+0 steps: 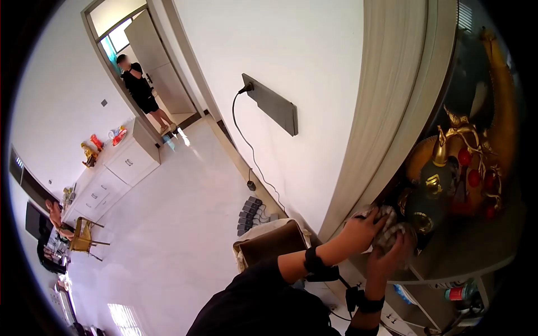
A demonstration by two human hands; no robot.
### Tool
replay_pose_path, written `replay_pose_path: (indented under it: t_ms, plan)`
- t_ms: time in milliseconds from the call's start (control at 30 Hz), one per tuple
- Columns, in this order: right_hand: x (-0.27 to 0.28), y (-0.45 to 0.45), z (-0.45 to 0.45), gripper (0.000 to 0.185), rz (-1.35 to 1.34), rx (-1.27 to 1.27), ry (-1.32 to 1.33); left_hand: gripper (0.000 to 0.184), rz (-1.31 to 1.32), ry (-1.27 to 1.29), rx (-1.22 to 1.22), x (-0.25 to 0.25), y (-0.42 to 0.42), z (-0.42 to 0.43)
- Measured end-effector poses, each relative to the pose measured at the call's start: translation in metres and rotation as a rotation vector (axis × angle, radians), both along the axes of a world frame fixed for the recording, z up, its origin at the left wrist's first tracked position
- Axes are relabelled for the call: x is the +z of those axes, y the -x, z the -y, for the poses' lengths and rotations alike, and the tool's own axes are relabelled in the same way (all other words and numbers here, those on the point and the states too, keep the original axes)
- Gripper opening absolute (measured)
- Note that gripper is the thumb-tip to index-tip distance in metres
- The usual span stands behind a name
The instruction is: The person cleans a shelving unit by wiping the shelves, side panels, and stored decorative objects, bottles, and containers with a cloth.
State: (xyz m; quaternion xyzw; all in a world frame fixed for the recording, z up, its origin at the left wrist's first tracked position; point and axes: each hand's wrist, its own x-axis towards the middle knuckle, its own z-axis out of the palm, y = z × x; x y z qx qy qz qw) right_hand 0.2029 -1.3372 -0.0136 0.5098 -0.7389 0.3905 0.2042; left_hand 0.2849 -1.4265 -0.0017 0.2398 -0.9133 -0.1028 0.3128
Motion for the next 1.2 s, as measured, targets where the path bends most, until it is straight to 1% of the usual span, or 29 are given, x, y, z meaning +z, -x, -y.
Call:
replay_pose_path:
  t_ms: [33, 67, 133, 167, 267, 300, 333, 367, 400, 467, 500, 533, 567, 600, 667, 700, 733, 800, 833, 867, 933, 1000, 1033, 1067, 1133, 1167, 1200]
  plan:
    - [-0.002, 0.004, -0.005, 0.048, -0.037, -0.001, 0.054, 0.053, 0.035, -0.030, 0.009, -0.002, 0.001, -0.001]
    - [-0.001, 0.005, -0.006, 0.048, -0.036, -0.002, 0.053, 0.054, 0.073, -0.061, 0.017, -0.004, 0.001, -0.002]
    - [0.000, 0.007, -0.010, 0.047, -0.092, -0.079, -0.068, 0.055, 0.082, -0.045, 0.017, -0.005, 0.001, -0.001]
    - [0.000, 0.003, -0.009, 0.047, -0.090, -0.092, -0.075, 0.056, 0.089, -0.029, 0.015, -0.005, 0.000, -0.001]
    - [-0.002, -0.008, 0.008, 0.046, -0.074, 0.022, -0.031, 0.056, 0.139, -0.110, -0.040, -0.017, -0.003, 0.004]
    - [-0.005, -0.005, 0.008, 0.046, -0.087, 0.048, -0.005, 0.055, 0.130, -0.164, -0.068, -0.011, -0.007, 0.003]
    - [-0.016, -0.001, 0.001, 0.045, -0.155, 0.000, -0.131, 0.055, 0.121, -0.219, -0.116, -0.007, -0.008, 0.005]
    - [0.004, 0.002, -0.003, 0.042, -0.134, 0.044, -0.124, 0.053, 0.126, -0.189, -0.072, 0.004, -0.003, 0.001]
    - [0.013, 0.011, -0.009, 0.042, -0.151, 0.002, -0.127, 0.052, 0.143, -0.150, 0.019, 0.014, -0.006, -0.002]
    - [0.020, 0.013, -0.022, 0.039, 0.073, 0.126, -0.119, 0.050, 0.276, -0.018, 0.135, 0.004, -0.005, -0.004]
    - [0.025, 0.023, -0.032, 0.039, 0.063, 0.031, -0.126, 0.049, 0.208, -0.074, 0.115, 0.012, 0.000, -0.011]
    - [0.030, 0.033, -0.033, 0.040, 0.031, 0.066, -0.172, 0.048, 0.131, -0.126, 0.130, 0.022, 0.006, -0.014]
    - [0.030, 0.023, -0.026, 0.041, 0.044, 0.187, -0.212, 0.049, 0.098, 0.054, 0.131, 0.011, 0.007, -0.009]
    - [0.024, 0.010, -0.029, 0.041, 0.085, 0.214, -0.224, 0.050, 0.187, -0.111, 0.122, 0.027, 0.003, -0.016]
    - [0.017, 0.033, -0.034, 0.046, -0.050, 0.196, -0.142, 0.050, 0.196, -0.107, 0.127, 0.025, 0.009, -0.026]
    - [0.022, 0.035, -0.040, 0.044, 0.023, 0.232, -0.153, 0.049, 0.169, -0.092, 0.088, 0.024, 0.008, -0.033]
    - [0.019, 0.030, -0.046, 0.044, 0.033, 0.225, -0.147, 0.051, 0.211, -0.050, 0.126, 0.020, 0.012, -0.042]
    - [0.015, 0.043, -0.057, 0.042, -0.049, 0.150, -0.082, 0.053, 0.214, -0.077, 0.111, 0.008, 0.022, -0.051]
    - [0.022, 0.043, -0.061, 0.038, -0.038, 0.141, -0.107, 0.055, 0.175, -0.023, 0.091, 0.007, 0.026, -0.054]
    - [0.018, 0.038, -0.067, 0.038, -0.026, 0.169, -0.112, 0.055, 0.213, -0.088, 0.106, 0.010, 0.029, -0.060]
    - [0.014, 0.046, -0.075, 0.034, -0.084, 0.121, -0.132, 0.055, 0.118, -0.050, 0.137, 0.005, 0.035, -0.065]
    - [0.005, 0.048, -0.086, 0.034, -0.090, 0.120, -0.172, 0.053, 0.131, -0.052, 0.156, 0.002, 0.036, -0.068]
    - [0.002, 0.046, -0.090, 0.033, -0.105, 0.123, -0.204, 0.052, 0.145, -0.066, 0.129, 0.004, 0.036, -0.069]
    - [0.005, 0.045, -0.095, 0.033, -0.081, 0.115, -0.204, 0.051, 0.094, -0.049, 0.045, 0.004, 0.035, -0.066]
    - [0.010, 0.045, -0.110, 0.032, 0.076, 0.213, -0.245, 0.049, -0.015, -0.114, -0.186, 0.005, 0.037, -0.063]
    - [0.009, 0.049, -0.120, 0.032, 0.049, 0.206, -0.121, 0.040, -0.078, -0.120, -0.190, 0.015, 0.042, -0.071]
    - [0.013, 0.052, -0.130, 0.032, 0.049, 0.204, -0.118, 0.040, -0.078, -0.117, -0.193, 0.024, 0.045, -0.076]
